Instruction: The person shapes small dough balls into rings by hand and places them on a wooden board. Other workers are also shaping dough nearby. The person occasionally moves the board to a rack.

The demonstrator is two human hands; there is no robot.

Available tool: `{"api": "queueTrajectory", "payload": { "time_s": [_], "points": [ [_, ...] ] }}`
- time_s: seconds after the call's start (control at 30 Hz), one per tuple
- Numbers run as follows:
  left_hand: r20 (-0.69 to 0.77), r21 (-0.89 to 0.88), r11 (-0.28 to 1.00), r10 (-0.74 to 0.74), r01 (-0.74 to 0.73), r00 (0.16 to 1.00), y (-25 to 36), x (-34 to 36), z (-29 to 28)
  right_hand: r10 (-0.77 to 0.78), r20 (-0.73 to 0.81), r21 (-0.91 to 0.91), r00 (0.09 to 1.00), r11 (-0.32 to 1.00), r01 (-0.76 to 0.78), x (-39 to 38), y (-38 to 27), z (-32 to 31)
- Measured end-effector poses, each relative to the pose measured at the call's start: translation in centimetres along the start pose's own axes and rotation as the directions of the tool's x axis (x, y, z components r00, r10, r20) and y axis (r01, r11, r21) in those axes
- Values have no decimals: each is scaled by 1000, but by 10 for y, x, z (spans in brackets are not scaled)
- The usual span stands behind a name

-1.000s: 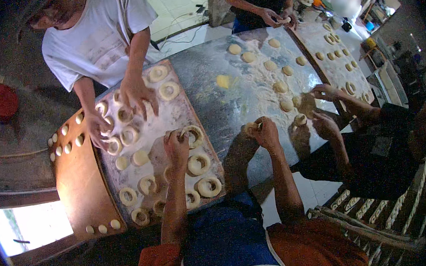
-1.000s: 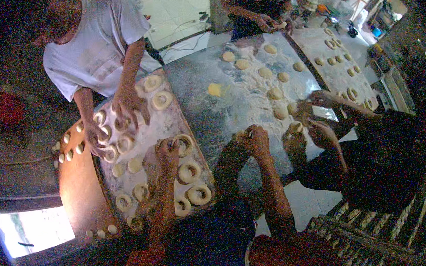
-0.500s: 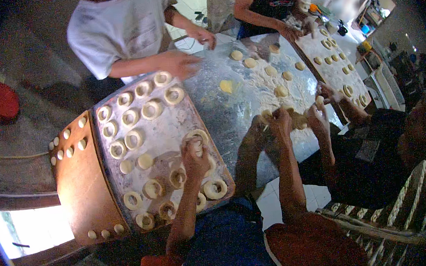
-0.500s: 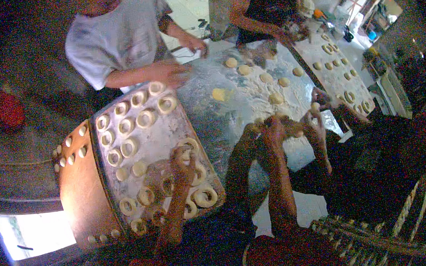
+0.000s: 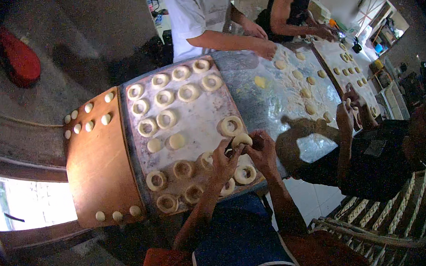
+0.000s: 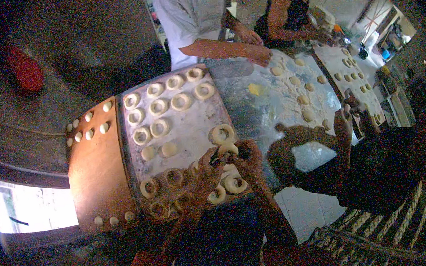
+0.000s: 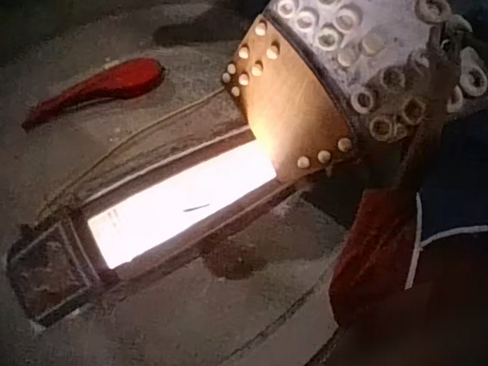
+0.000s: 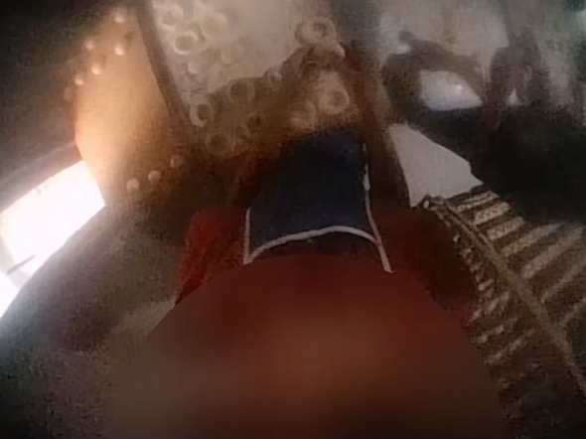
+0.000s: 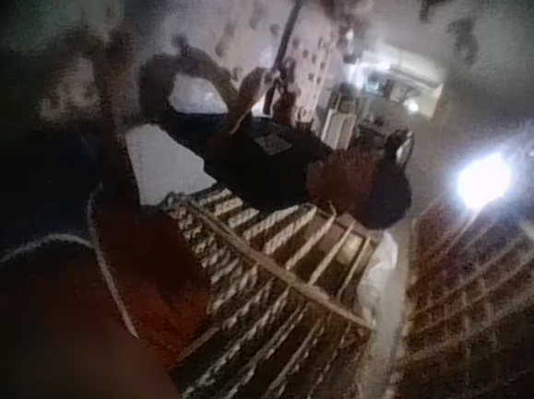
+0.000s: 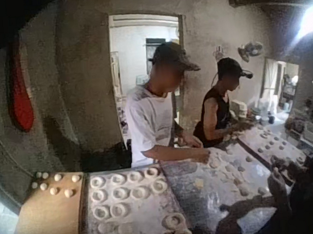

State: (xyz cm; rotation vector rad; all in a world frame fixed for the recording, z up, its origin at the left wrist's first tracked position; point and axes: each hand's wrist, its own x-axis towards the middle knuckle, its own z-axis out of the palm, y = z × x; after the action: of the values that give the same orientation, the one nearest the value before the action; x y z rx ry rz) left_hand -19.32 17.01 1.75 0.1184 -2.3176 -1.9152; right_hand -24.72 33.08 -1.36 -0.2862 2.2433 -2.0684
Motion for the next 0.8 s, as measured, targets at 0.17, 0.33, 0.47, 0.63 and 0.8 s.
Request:
{"api": "queueTrajectory", "payload": {
  "time_s": [0.17,0.33,0.47,0.63,0.8],
  "points": [
    [-117,-40,995,87,-92,989,-12,-12,-37,-111,77,-250,991,960,127,-12,-32,50],
    [5,-656,745,-153,118,988,-29,-27,-68,45,356,-119,933,993,-3,-31,-71,74],
    [123,-139,954,284,-266,951,-42,-41,-101,185,361,385,914,863,-327,-32,-53,89],
    [-345,-381,872,173,-306,923,-81,-56,-92,51,99,-38,994,998,-47,-39,1,128],
    [-160,83,991,120,-108,980,-134,-59,-101,383,26,477,924,807,-348,-65,9,168]
  ]
}}
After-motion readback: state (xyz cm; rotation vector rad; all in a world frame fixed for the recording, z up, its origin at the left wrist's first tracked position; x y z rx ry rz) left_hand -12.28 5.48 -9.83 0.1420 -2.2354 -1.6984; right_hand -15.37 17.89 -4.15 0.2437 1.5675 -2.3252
